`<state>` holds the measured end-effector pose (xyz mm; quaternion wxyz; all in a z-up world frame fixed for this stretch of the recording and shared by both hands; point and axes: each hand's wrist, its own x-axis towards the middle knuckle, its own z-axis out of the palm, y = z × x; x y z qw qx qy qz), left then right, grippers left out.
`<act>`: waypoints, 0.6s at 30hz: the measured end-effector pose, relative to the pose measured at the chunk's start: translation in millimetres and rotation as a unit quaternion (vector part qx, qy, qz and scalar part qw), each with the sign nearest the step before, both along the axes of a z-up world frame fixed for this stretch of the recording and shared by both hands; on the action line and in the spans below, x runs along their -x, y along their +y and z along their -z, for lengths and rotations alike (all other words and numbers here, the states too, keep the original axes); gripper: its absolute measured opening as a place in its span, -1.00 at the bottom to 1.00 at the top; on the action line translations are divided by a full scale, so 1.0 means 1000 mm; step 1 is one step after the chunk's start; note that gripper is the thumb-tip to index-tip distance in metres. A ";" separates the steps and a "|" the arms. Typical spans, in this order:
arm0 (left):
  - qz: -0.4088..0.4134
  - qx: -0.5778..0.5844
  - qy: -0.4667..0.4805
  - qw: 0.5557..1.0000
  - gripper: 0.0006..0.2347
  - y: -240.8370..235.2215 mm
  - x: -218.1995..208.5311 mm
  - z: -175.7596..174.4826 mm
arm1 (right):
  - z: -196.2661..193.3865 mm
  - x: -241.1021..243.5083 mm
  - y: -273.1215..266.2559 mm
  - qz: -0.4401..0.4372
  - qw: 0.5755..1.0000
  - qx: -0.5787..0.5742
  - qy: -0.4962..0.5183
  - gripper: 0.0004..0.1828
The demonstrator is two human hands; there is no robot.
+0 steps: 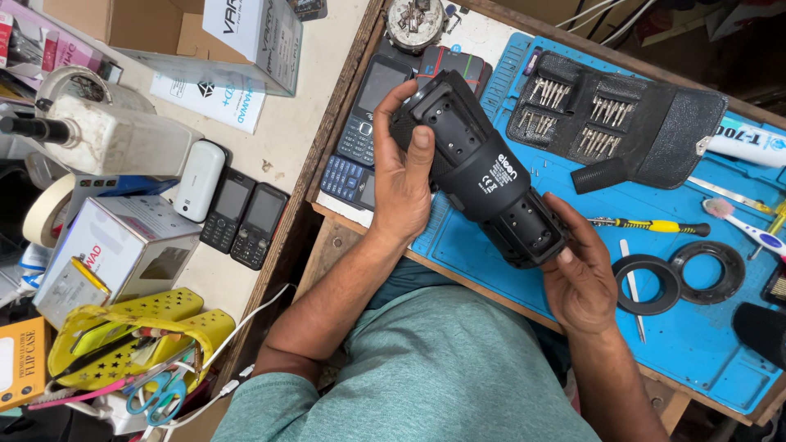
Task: The person assembles a cylindrical electronic device by attaching a black foam cover and a circular ring to its body. They repeatedly fit and remove the cover, align it with the device, and secure it in place while handling the device with both hands.
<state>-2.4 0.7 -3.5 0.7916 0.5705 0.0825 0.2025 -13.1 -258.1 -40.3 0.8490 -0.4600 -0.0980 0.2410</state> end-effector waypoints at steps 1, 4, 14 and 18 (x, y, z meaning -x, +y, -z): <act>-0.001 0.006 -0.007 1.000 -0.40 0.000 0.001 0.001 | 0.000 0.000 0.000 -0.004 1.000 -0.002 -0.007 -0.34; 0.000 0.019 -0.026 0.999 -0.39 0.001 0.005 0.004 | 0.000 0.000 -0.001 -0.015 1.000 -0.004 -0.024 -0.35; 0.004 0.054 -0.034 0.998 -0.37 0.002 0.010 0.009 | -0.002 0.000 0.000 -0.023 0.999 -0.013 -0.026 -0.35; -0.003 0.057 -0.036 0.998 -0.37 0.001 0.010 0.012 | -0.002 0.000 -0.001 -0.023 0.999 -0.009 -0.023 -0.35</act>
